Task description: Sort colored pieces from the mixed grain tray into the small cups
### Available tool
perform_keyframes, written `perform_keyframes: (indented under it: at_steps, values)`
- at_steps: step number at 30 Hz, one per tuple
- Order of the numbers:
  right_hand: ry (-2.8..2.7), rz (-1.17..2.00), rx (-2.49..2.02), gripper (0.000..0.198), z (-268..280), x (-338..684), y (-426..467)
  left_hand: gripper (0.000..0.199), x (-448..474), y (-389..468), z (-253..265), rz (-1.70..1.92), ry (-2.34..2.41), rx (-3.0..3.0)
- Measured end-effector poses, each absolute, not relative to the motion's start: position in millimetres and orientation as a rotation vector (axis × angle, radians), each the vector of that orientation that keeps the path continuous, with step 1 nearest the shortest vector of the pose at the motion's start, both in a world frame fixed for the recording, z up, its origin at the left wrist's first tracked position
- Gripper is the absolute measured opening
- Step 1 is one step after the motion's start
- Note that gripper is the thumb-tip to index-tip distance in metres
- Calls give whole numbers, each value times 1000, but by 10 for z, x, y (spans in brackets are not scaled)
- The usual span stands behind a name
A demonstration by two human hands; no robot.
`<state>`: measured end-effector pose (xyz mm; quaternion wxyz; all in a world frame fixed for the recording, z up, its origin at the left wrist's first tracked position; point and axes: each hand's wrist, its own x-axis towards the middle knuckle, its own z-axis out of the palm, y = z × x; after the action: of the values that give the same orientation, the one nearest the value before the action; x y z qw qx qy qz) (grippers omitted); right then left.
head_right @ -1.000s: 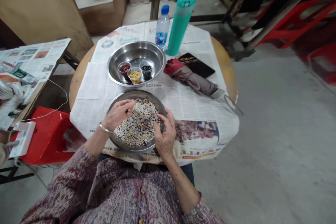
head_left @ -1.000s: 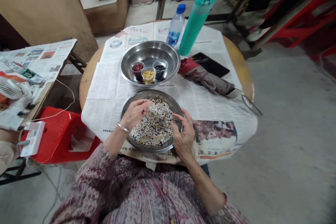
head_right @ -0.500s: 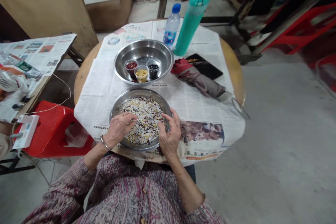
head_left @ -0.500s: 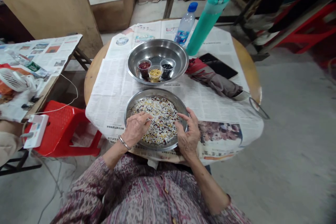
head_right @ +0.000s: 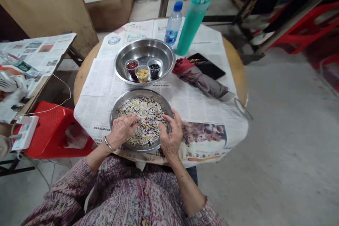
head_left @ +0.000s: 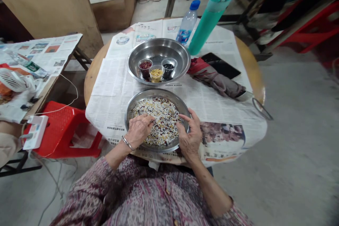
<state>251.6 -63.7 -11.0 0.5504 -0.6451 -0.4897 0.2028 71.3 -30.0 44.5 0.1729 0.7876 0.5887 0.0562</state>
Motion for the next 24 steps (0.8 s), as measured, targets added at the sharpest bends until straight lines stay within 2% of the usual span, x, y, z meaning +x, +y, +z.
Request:
perform_keyframes:
  at_steps: [24]
  values:
    - [-1177,458,-1526,21,-120,2525,-628,12,671,-319,405,220,1572,2292]
